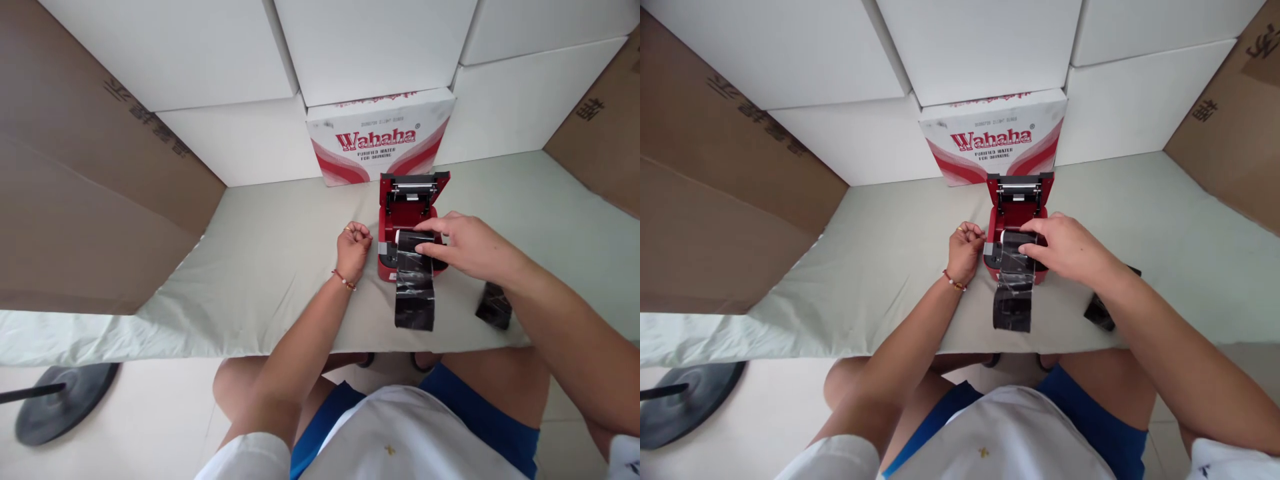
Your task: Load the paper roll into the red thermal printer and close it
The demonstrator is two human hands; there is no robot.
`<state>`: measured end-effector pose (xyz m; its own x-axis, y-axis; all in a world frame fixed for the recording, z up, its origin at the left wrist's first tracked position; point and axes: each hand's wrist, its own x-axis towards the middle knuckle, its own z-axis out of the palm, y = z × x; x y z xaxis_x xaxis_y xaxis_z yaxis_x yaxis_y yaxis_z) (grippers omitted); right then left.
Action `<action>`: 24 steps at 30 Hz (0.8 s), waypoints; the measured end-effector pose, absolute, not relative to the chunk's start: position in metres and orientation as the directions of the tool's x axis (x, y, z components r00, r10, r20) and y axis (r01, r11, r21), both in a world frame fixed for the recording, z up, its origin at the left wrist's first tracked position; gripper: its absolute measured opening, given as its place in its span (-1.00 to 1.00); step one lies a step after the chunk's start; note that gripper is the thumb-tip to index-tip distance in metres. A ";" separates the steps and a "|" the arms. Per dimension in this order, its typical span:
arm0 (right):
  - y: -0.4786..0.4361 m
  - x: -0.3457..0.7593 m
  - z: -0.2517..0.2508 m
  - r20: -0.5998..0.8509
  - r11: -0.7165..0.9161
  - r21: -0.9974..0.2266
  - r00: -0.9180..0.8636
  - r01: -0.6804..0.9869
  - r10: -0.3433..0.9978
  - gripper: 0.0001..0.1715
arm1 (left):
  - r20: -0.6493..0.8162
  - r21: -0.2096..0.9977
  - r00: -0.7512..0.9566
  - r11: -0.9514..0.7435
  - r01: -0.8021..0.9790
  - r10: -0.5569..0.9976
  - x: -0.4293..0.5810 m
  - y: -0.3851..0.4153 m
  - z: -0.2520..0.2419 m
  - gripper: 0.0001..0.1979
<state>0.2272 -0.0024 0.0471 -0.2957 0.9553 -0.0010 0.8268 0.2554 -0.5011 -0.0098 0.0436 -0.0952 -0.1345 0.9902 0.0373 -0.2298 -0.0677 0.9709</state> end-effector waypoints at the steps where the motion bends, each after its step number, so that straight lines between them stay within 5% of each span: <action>1: -0.001 0.229 0.047 0.015 0.287 -0.450 -0.314 0.846 0.949 -0.52 | 0.036 0.971 -0.133 -0.066 -0.230 0.990 -0.010 0.043 -0.095 -0.72; 6: 0.007 0.229 0.053 0.075 0.392 -0.248 -0.386 0.886 0.920 -0.59 | 0.028 0.972 -0.128 -0.057 -0.229 0.991 -0.009 0.042 -0.092 -0.72; 11: 0.014 0.204 0.063 -0.056 0.263 -0.038 -0.265 0.964 0.963 -0.69 | 0.014 0.971 -0.132 -0.045 -0.233 0.991 -0.009 0.041 -0.089 -0.74; 24: 0.030 0.178 0.059 -0.209 0.181 -0.002 -0.178 0.983 0.962 -0.60 | -0.039 0.973 -0.119 0.011 -0.230 0.992 -0.005 0.036 -0.079 -0.74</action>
<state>0.1779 0.0304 0.0590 -0.1778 0.9616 -0.2091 0.9834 0.1813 -0.0024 -0.0052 0.0364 -0.0787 -0.1188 0.9921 -0.0395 -0.2297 0.0112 0.9732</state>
